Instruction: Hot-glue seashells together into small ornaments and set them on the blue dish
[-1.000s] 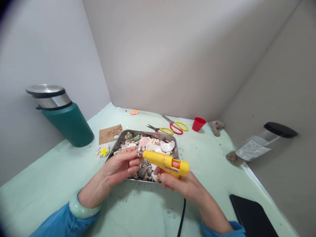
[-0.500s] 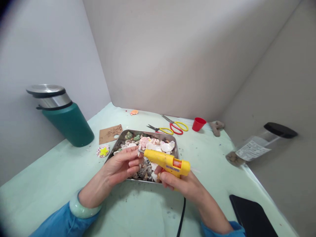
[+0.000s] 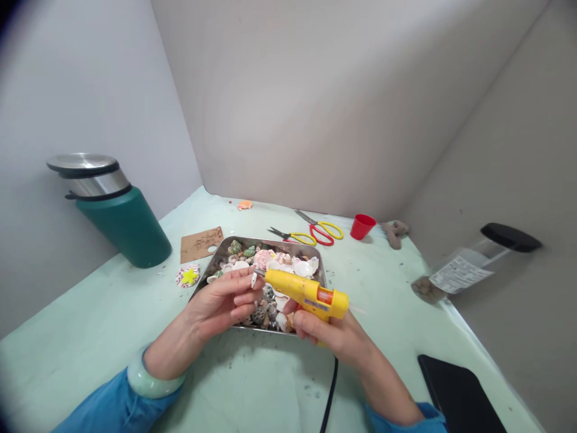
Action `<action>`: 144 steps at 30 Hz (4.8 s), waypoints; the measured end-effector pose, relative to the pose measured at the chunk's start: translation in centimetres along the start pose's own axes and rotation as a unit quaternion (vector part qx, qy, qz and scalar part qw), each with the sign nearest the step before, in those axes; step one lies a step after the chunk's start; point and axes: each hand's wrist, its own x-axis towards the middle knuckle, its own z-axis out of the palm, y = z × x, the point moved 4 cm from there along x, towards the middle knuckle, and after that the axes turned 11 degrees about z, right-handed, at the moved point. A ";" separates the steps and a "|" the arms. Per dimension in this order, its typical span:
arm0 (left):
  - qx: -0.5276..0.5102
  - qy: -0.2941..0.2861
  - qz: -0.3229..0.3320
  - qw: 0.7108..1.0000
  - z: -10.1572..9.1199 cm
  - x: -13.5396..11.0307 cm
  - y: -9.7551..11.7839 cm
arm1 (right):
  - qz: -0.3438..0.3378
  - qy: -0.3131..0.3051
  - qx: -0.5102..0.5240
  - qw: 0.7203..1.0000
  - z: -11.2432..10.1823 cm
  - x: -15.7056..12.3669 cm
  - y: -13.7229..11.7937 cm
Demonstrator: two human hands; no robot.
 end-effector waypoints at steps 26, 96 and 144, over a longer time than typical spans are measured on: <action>-0.007 0.048 0.008 0.999 -0.3 0.0 0.1 | -0.006 -0.028 -0.017 0.999 0.0 0.0 0.3; -0.005 0.023 0.009 1.000 -0.5 0.2 -0.3 | 0.006 0.011 0.007 1.000 0.0 0.2 0.0; -0.020 0.064 0.036 0.997 -0.6 0.2 -0.1 | 0.013 -0.042 -0.013 0.999 0.2 0.0 -0.2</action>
